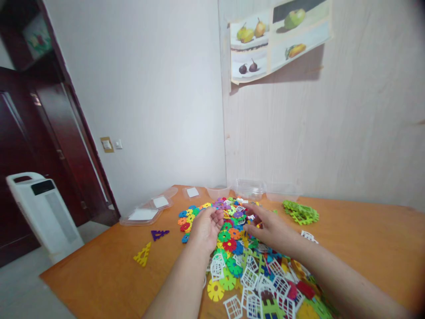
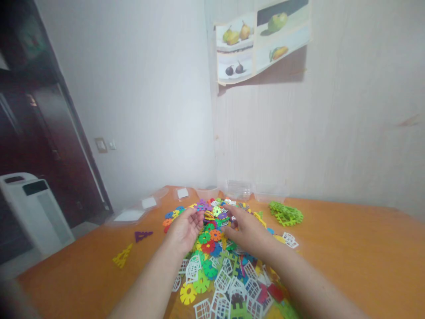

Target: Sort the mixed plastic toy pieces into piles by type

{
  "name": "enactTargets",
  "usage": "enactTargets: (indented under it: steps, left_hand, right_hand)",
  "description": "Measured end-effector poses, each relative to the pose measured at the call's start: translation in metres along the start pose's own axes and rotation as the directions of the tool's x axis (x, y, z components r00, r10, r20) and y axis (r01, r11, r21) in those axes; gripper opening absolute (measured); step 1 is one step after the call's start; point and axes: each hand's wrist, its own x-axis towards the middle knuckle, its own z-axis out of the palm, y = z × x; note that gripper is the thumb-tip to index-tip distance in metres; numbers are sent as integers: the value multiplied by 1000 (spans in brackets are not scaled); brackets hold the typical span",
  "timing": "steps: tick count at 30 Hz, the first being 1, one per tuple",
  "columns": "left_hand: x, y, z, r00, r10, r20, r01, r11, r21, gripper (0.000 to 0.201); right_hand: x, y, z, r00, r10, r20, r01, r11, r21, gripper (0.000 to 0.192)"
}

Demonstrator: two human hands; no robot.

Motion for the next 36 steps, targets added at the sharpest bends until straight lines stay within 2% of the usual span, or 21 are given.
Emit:
enactTargets:
  steps: [3,7,11,15,22,26,29,32,34,36]
  left_hand:
    - [18,14,-16,981,45,-187,-65,993,-102,9]
    - [36,36,-44,916,74,-395,-165,966,-201,11]
    - [43,51,-65,850,81,-520,-242,938,-249,14]
    - [43,57,-76,807,74,-586,-281,920,-271,18]
    - [39,61,-84,799,71,-597,-269,930,-250,18]
    - [37,58,-77,810,109,-576,-255,950,-179,16]
    - [35,49,-63,843,170,-510,-250,964,-91,19]
    - [30,36,-44,895,199,-398,-219,976,-4,19]
    - [25,26,-32,930,202,-306,-192,979,62,20]
    - [17,18,-22,956,202,-215,-176,975,132,21]
  right_hand:
    - [2,3,-3,1000,22,-5,-22,1000,-11,59]
    - [1,2,-6,999,45,6,-45,999,-4,57]
    - [0,3,-8,999,40,15,-40,998,-46,48]
    - [1,8,-9,999,43,30,-40,996,-84,43]
    - [3,8,-12,997,42,66,-32,990,-140,34]
    - [2,8,-14,992,79,100,-59,980,-191,30]
    - [-2,11,-11,985,56,164,-21,978,-206,39]
    - [-4,14,-6,978,22,207,29,970,-242,54]
    - [-4,15,-3,978,13,207,44,962,-270,52]
    - [-3,15,-2,980,4,198,54,956,-290,40]
